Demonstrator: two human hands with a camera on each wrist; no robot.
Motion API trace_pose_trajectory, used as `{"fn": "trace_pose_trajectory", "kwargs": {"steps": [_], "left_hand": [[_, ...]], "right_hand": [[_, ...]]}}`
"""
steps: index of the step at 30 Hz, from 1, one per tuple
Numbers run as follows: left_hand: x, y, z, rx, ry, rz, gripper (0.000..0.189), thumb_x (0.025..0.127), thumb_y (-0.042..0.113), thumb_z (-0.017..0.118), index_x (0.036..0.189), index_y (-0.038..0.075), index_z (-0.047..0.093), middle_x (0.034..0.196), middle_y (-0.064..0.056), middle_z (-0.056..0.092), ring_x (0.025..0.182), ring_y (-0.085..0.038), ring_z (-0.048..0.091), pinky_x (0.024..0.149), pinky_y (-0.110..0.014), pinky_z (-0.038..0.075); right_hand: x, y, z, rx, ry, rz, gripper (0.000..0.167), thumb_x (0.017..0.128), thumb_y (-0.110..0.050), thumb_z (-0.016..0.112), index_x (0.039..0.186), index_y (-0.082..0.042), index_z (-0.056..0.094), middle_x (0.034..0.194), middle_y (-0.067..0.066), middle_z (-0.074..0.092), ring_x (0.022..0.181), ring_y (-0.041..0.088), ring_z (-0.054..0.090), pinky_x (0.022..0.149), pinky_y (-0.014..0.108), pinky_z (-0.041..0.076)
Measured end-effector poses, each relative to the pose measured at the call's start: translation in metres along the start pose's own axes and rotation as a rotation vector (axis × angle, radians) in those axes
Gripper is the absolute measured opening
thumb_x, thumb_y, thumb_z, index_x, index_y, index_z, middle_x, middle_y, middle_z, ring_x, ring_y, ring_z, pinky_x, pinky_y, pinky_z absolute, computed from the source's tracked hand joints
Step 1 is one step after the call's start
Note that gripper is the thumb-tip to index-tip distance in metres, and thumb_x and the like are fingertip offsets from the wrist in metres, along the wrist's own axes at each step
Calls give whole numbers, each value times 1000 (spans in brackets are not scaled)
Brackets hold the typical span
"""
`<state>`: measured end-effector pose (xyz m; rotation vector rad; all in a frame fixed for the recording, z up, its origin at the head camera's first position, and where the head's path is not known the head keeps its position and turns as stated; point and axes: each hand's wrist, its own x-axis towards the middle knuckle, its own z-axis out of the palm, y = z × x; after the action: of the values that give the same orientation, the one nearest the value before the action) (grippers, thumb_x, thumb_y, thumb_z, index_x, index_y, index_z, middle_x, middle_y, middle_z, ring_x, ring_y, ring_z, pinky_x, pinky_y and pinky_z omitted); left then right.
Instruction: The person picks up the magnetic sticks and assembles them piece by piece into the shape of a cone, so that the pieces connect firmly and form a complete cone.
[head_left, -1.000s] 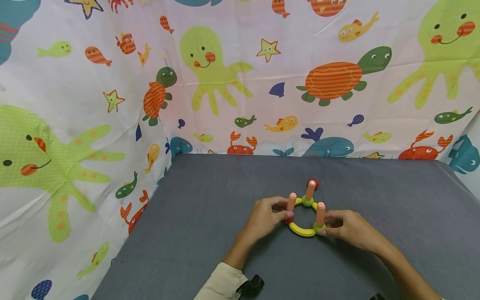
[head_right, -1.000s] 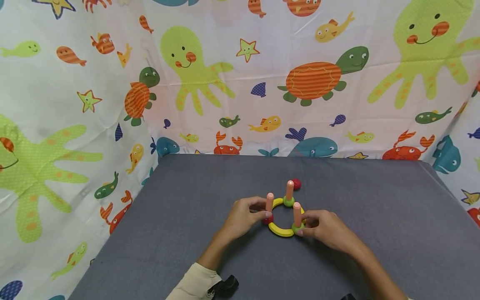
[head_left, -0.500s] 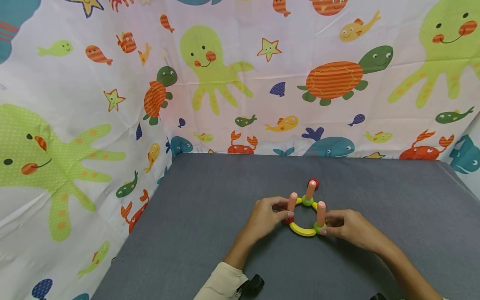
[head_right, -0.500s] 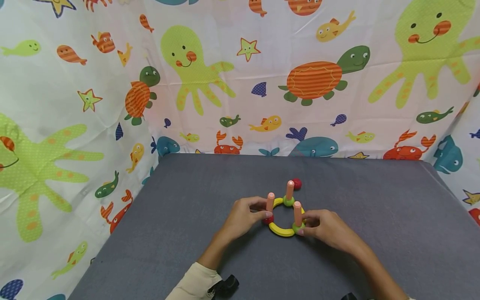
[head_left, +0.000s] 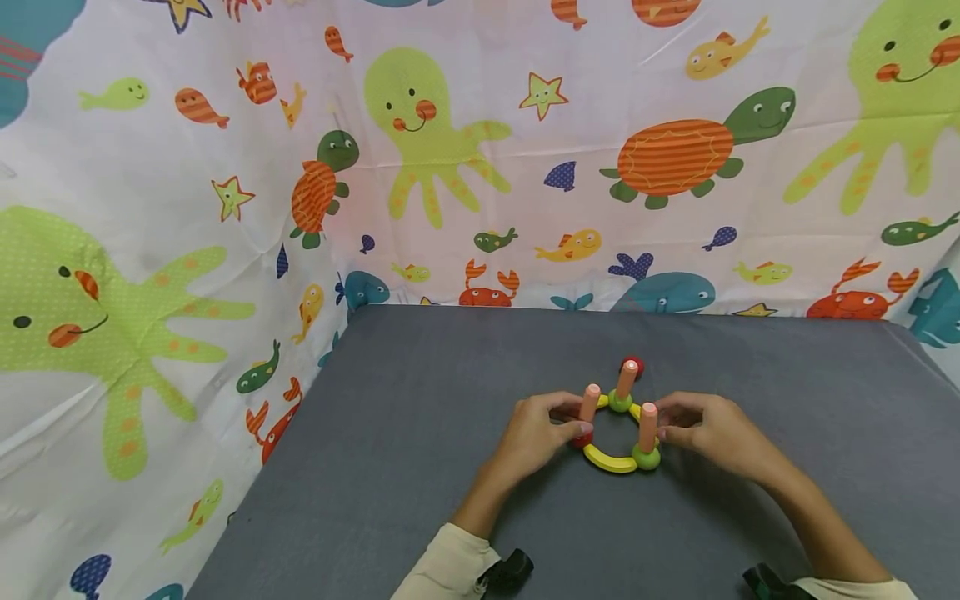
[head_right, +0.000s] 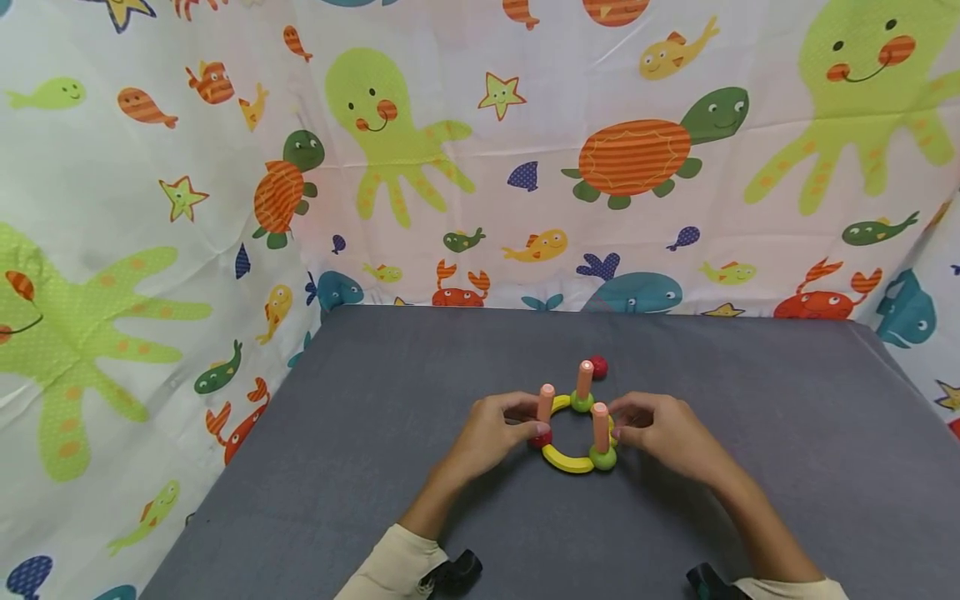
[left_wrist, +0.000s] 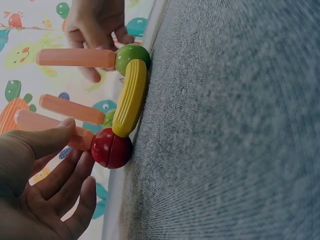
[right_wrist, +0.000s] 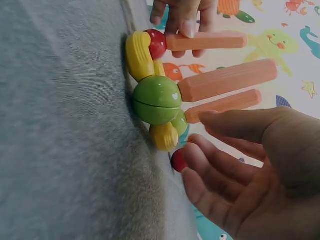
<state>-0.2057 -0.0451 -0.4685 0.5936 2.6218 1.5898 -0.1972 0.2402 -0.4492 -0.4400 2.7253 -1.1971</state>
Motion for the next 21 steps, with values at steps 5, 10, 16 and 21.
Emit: {"fn": "trace_pose_trajectory", "kwargs": {"steps": [5, 10, 16, 21], "left_hand": [[0, 1, 1, -7, -13, -8, 26, 94, 21, 83, 120, 17, 79, 108, 9, 77, 94, 1, 69, 83, -20, 56], [0, 3, 0, -19, -11, 9, 30, 95, 27, 82, 124, 19, 78, 112, 9, 77, 99, 0, 69, 88, -22, 56], [0, 5, 0, -51, 7, 41, 34, 97, 32, 80, 129, 22, 76, 114, 10, 76, 100, -1, 69, 89, -22, 56], [0, 4, 1, -71, 18, 58, 35, 98, 32, 79, 130, 20, 75, 115, 8, 77, 100, -1, 69, 91, -23, 57]], "right_hand": [[15, -1, -2, -62, 112, -11, 27, 100, -22, 75, 123, -9, 75, 104, 3, 75, 96, 22, 68, 76, 30, 56], [30, -1, 0, -77, 193, -2, 34, 101, -20, 74, 131, -5, 70, 111, 12, 76, 102, 31, 70, 83, 45, 58], [46, 3, 4, -85, 226, 28, 44, 102, -28, 74, 138, -6, 65, 122, 19, 73, 112, 39, 67, 92, 61, 53], [58, 7, 7, -95, 214, 15, 51, 102, -25, 73, 145, -1, 59, 130, 26, 68, 118, 44, 66, 97, 66, 51]]}}
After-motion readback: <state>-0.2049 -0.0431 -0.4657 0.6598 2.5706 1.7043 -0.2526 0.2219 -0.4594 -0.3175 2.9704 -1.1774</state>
